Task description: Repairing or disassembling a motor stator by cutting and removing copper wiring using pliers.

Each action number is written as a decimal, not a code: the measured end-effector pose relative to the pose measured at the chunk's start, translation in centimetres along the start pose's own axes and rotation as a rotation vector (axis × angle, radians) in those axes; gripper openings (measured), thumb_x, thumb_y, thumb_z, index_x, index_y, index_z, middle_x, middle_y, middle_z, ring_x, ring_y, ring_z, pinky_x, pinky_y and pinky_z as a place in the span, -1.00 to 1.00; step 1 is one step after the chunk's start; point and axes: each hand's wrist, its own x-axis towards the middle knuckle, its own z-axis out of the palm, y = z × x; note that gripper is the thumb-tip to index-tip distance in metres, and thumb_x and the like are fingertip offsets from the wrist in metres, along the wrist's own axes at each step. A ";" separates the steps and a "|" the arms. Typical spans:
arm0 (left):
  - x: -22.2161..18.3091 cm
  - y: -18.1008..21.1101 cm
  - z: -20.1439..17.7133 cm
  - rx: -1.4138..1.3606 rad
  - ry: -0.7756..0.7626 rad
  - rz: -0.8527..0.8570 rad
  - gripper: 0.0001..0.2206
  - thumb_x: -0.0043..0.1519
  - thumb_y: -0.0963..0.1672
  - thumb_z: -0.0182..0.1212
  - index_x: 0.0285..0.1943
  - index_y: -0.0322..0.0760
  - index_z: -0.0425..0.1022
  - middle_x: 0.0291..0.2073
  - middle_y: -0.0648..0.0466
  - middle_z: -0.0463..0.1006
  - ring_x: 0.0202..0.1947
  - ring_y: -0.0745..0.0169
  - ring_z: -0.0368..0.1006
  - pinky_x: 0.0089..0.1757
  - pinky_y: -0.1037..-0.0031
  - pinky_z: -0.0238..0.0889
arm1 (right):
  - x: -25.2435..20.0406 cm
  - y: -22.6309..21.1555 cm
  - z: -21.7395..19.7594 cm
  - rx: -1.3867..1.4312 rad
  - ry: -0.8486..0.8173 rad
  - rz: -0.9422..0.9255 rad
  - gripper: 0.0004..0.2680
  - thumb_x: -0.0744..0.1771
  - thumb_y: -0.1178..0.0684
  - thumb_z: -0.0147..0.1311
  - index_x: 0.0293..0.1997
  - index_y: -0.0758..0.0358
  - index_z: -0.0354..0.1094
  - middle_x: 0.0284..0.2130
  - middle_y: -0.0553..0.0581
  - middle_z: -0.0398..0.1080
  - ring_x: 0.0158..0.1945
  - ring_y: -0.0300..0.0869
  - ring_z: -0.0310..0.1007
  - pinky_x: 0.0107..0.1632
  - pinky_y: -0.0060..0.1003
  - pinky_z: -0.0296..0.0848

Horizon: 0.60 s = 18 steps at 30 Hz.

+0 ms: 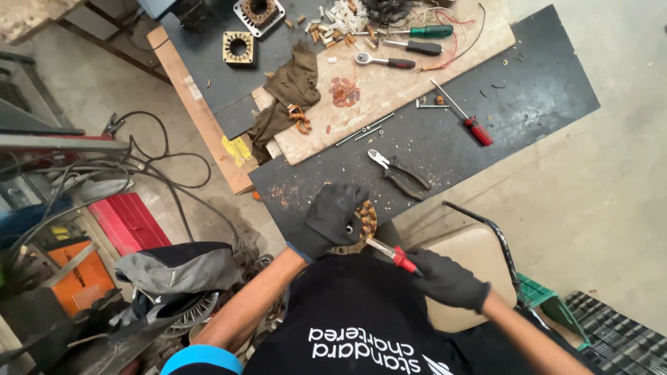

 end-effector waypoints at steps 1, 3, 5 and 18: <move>-0.5 -0.6 1.2 0.002 0.009 -0.015 -0.36 -0.16 -0.04 0.09 0.21 -0.23 0.43 -0.26 -0.06 0.40 -0.28 -0.19 0.39 -0.30 0.08 0.36 | 0.6 0.3 0.5 -0.102 0.040 0.013 -0.61 0.31 -0.18 0.12 0.32 -0.15 0.29 0.23 0.23 0.34 0.28 0.20 0.32 0.27 0.14 0.35; -0.7 -1.7 2.9 -0.003 0.011 -0.008 -0.35 -0.15 -0.03 0.10 0.23 -0.21 0.42 -0.24 -0.05 0.40 -0.26 -0.18 0.40 -0.29 0.10 0.36 | 1.1 0.2 1.0 -0.189 0.097 0.033 -0.65 0.33 -0.24 0.06 0.28 -0.33 0.29 0.20 0.01 0.39 0.25 0.02 0.40 0.24 0.03 0.42; -1.2 -2.0 3.2 -0.008 -0.003 -0.013 -0.32 -0.20 -0.02 0.11 0.23 -0.17 0.43 -0.26 -0.03 0.43 -0.27 -0.17 0.41 -0.29 0.08 0.38 | 1.0 -0.9 0.3 0.118 -0.011 0.053 -0.53 0.27 -0.14 0.16 0.35 0.00 0.28 0.34 0.31 0.25 0.41 0.26 0.13 0.41 0.17 0.16; -3.7 -6.2 8.5 -0.023 -0.158 -0.230 -0.54 -0.13 -0.01 0.04 0.00 -0.05 0.48 -0.35 0.02 0.48 -0.27 -0.16 0.51 -0.24 0.10 0.47 | 7.4 0.4 3.5 -0.191 0.187 0.132 -0.58 0.27 -0.20 0.03 0.29 -0.14 0.23 0.15 0.16 0.39 0.24 0.13 0.39 0.27 0.05 0.39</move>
